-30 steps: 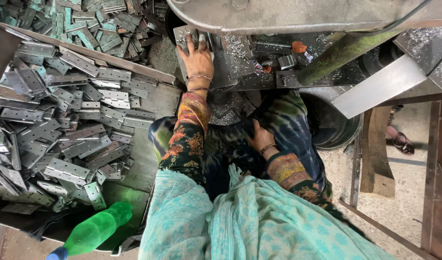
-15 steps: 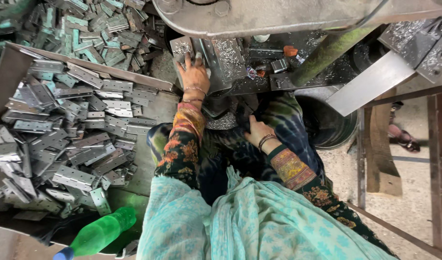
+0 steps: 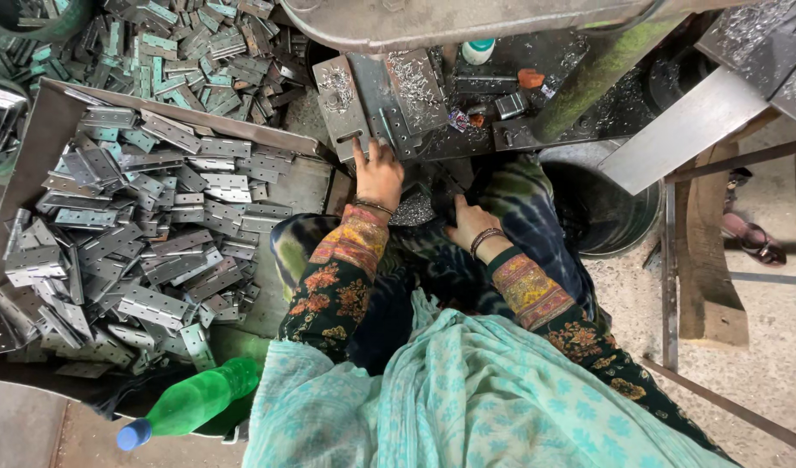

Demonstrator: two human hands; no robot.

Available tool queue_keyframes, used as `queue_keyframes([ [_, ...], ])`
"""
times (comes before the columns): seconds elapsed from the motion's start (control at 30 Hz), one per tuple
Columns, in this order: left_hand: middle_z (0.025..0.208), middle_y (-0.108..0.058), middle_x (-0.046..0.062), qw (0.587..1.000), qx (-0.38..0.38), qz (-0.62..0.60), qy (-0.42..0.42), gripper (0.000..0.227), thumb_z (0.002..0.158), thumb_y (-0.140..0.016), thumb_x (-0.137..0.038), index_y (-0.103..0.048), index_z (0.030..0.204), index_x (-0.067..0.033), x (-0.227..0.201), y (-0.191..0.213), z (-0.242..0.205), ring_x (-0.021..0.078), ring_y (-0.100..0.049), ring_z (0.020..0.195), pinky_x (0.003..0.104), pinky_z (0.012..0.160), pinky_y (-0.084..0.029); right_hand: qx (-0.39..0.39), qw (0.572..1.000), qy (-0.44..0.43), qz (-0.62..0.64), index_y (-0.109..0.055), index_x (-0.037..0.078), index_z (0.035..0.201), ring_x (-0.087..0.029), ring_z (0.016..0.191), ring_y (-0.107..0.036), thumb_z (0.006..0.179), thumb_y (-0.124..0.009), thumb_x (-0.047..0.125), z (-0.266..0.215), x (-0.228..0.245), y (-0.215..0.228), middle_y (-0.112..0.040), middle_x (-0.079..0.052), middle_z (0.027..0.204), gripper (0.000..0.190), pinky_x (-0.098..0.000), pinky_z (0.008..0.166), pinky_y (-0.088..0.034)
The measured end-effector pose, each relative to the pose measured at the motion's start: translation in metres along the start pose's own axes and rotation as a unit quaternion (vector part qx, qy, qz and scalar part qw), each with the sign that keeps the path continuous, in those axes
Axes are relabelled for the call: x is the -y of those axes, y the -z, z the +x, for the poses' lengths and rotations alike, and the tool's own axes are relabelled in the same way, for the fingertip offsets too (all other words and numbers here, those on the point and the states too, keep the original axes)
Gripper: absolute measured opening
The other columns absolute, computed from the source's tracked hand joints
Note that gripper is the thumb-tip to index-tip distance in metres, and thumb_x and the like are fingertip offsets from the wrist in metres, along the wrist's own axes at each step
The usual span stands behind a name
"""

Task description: The person sits on the floor and repeatedly picks up small metal brackets from a bin, places them on a grinding machine, and grinds the edges. After grinding, the person returns the parts to the bin and continues the cycle.

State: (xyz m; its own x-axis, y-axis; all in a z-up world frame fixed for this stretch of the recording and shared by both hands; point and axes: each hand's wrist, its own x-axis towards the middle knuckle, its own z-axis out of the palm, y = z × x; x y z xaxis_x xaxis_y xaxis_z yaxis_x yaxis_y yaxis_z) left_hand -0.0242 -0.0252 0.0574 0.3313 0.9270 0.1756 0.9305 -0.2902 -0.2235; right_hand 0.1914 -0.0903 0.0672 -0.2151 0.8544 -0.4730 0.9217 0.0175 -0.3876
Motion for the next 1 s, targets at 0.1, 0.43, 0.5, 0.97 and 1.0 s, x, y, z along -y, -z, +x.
queue_keyframes([
  [0.1, 0.126, -0.066, 0.014, 0.996, -0.082, -0.017, 0.009, 0.025, 0.087, -0.065, -0.017, -0.078, 0.105, -0.0046, 0.005, 0.02, 0.0, 0.0364, -0.051, 0.131, 0.069, 0.12, -0.023, 0.012, 1.0, -0.004, 0.001, -0.033, 0.003, 0.153, -0.043, 0.101, -0.071, 0.088, -0.071, 0.035, 0.001, -0.002, 0.0, -0.072, -0.026, 0.109, 0.082, -0.0515, 0.088, -0.057],
  [0.43, 0.093, -0.074, 0.013, 0.828, -0.207, -0.484, 0.193, 0.025, 0.087, -0.083, -0.021, -0.077, 0.097, 0.0012, 0.038, 0.023, 0.011, 0.0338, -0.071, 0.089, 0.041, 0.083, -0.056, -0.301, 0.914, 0.211, 0.173, -0.058, 0.003, 0.135, -0.034, 0.1, -0.072, 0.094, -0.076, 0.036, 0.066, -0.014, 0.002, -0.073, -0.019, 0.116, 0.055, -0.0436, 0.085, -0.059],
  [0.5, 0.094, -0.076, 0.012, 0.719, -0.184, -0.644, 0.186, 0.026, 0.09, -0.081, -0.022, -0.078, 0.102, 0.0012, 0.033, 0.008, 0.018, 0.0413, -0.071, 0.086, 0.039, 0.077, -0.059, -0.272, 0.875, 0.199, 0.347, -0.059, 0.003, 0.137, -0.021, 0.091, -0.074, 0.09, -0.078, 0.023, 0.087, -0.008, 0.006, -0.075, -0.011, 0.112, 0.054, -0.0368, 0.08, -0.061],
  [0.97, 0.142, -0.06, 0.006, 0.95, -0.064, -0.216, 0.215, 0.04, 0.091, -0.073, -0.037, -0.072, 0.122, -0.0113, 0.067, 0.02, 0.033, 0.0338, -0.05, 0.131, 0.054, 0.103, -0.046, -0.35, 0.908, 0.23, -0.005, -0.061, 0.01, 0.124, -0.034, 0.117, -0.062, 0.084, -0.076, 0.004, 0.117, 0.018, 0.024, -0.063, -0.012, 0.121, 0.044, -0.0438, 0.1, -0.054],
  [1.0, 0.141, -0.061, 0.004, 0.949, -0.019, -0.243, 0.198, 0.04, 0.093, -0.073, -0.041, -0.072, 0.121, -0.0122, 0.061, 0.02, 0.032, 0.0337, -0.049, 0.133, 0.055, 0.106, -0.045, -0.329, 0.918, 0.222, -0.003, -0.061, 0.01, 0.128, -0.034, 0.12, -0.059, 0.084, -0.075, 0.003, 0.115, 0.019, 0.024, -0.062, -0.013, 0.124, 0.047, -0.0444, 0.103, -0.052],
])
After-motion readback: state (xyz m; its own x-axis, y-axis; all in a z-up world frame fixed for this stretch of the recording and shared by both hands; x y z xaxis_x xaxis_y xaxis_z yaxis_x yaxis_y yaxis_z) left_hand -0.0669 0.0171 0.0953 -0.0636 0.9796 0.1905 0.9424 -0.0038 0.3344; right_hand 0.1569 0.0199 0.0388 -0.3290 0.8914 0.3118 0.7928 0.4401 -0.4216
